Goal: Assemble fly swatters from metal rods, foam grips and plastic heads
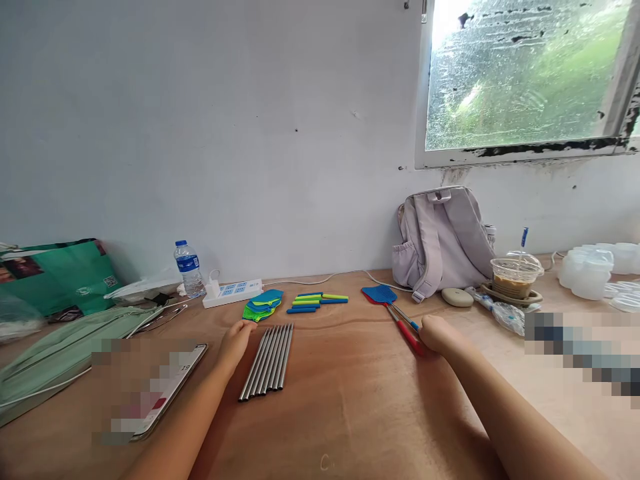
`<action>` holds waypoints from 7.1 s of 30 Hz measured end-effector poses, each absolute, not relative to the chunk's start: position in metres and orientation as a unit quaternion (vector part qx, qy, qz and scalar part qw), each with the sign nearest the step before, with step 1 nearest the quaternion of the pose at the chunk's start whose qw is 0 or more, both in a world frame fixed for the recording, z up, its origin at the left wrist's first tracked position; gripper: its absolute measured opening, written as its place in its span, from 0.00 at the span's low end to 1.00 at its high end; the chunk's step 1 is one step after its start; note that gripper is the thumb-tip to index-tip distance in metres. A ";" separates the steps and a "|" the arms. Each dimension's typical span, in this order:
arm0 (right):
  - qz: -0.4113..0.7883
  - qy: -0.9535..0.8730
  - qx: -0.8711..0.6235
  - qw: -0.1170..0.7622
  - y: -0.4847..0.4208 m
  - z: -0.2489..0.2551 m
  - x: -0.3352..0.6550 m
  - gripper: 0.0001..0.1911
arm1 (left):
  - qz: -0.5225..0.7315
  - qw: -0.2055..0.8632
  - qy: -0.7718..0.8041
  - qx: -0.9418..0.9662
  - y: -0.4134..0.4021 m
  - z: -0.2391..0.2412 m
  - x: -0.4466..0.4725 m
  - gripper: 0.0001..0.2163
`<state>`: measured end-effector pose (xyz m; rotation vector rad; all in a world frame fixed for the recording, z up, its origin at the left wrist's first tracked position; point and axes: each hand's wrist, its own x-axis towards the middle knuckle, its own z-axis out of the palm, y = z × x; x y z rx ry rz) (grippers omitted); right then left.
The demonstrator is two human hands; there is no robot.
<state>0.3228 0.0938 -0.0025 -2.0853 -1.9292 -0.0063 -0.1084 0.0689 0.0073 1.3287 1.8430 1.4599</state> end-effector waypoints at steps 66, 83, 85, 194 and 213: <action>0.010 -0.806 -0.548 0.222 0.132 -0.020 0.149 0.18 | 0.422 -0.170 0.646 0.613 0.105 -0.011 -0.148 0.16; 0.058 -0.842 -0.489 0.220 0.080 -0.016 0.161 0.16 | 0.190 -0.124 0.666 0.711 0.047 0.007 -0.124 0.16; 0.056 -0.841 -0.488 0.225 0.077 -0.015 0.164 0.18 | 0.200 -0.093 0.666 0.713 0.049 0.003 -0.124 0.16; -0.109 -0.894 -0.307 0.307 0.024 0.024 0.222 0.15 | 0.303 -0.336 0.416 0.789 0.002 0.039 -0.033 0.04; -0.061 -0.883 -0.338 0.320 0.017 0.033 0.214 0.16 | 0.281 -0.330 0.436 0.789 -0.001 0.041 -0.017 0.05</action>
